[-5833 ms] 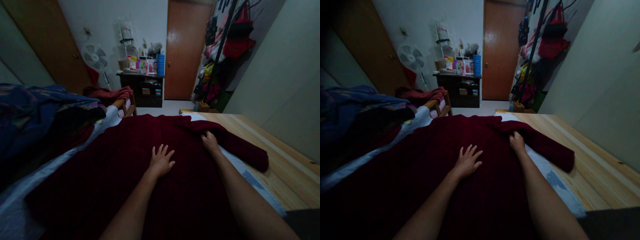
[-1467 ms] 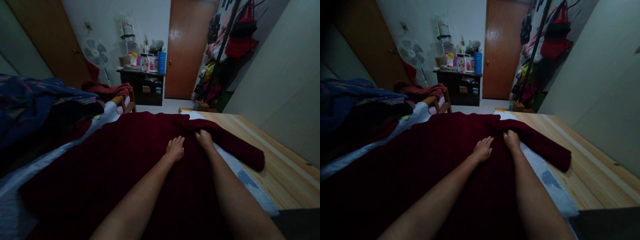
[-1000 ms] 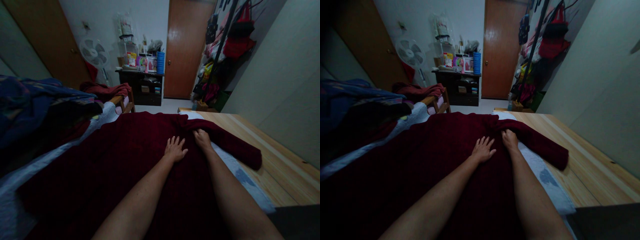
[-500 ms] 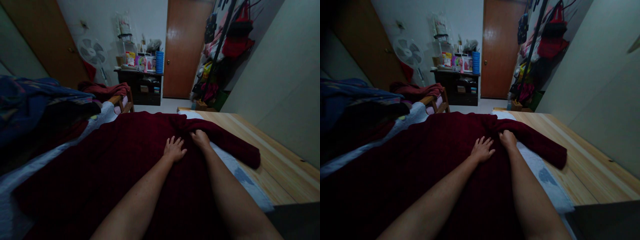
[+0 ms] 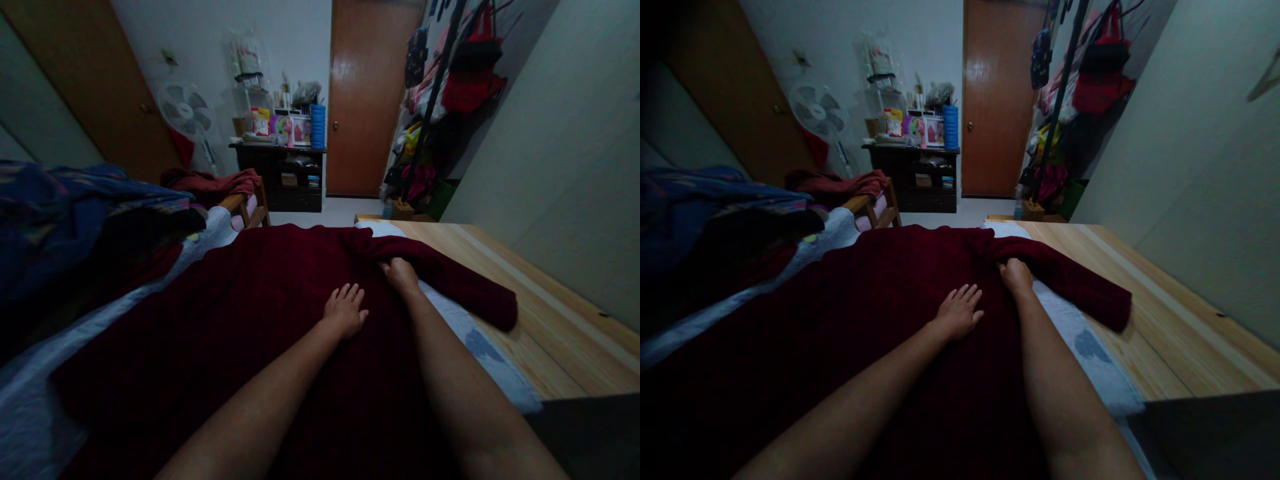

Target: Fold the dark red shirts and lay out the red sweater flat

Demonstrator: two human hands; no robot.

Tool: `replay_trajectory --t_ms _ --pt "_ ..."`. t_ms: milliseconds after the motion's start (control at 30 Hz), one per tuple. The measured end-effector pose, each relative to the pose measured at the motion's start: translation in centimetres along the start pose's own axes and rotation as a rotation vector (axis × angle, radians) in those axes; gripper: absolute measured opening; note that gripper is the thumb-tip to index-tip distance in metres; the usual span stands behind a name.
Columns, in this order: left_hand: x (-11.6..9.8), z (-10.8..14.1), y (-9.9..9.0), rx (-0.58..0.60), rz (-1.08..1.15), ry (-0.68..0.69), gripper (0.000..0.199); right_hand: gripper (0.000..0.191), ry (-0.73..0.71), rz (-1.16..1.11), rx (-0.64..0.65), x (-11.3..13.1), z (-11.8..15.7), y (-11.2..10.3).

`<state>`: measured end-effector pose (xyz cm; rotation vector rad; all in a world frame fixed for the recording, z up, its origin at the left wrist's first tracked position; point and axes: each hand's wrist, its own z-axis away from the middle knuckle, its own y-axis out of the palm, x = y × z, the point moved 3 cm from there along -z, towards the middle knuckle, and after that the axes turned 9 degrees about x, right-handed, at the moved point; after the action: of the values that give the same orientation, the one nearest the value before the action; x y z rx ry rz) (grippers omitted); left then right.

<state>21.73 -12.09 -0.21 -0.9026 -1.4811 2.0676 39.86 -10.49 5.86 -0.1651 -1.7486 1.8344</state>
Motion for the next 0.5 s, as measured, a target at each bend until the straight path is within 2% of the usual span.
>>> replay_trajectory --t_ms 100,233,367,500 --pt "0.8 2.7 -0.7 0.056 -0.030 0.012 0.062 0.048 0.004 -0.005 0.001 -0.2 -0.1 0.1" --pt "2.8 6.4 -1.3 0.049 -0.072 -0.029 0.060 0.048 -0.002 -0.006 0.014 -0.2 -0.2 0.1" --pt "4.3 9.2 -0.3 0.018 -0.050 -0.041 0.063 0.049 0.004 0.005 0.044 -0.1 -0.3 0.0" --pt "4.2 10.4 0.9 -0.107 -0.067 -0.048 0.062 0.048 -0.016 0.018 0.081 -0.1 -0.3 -0.3"
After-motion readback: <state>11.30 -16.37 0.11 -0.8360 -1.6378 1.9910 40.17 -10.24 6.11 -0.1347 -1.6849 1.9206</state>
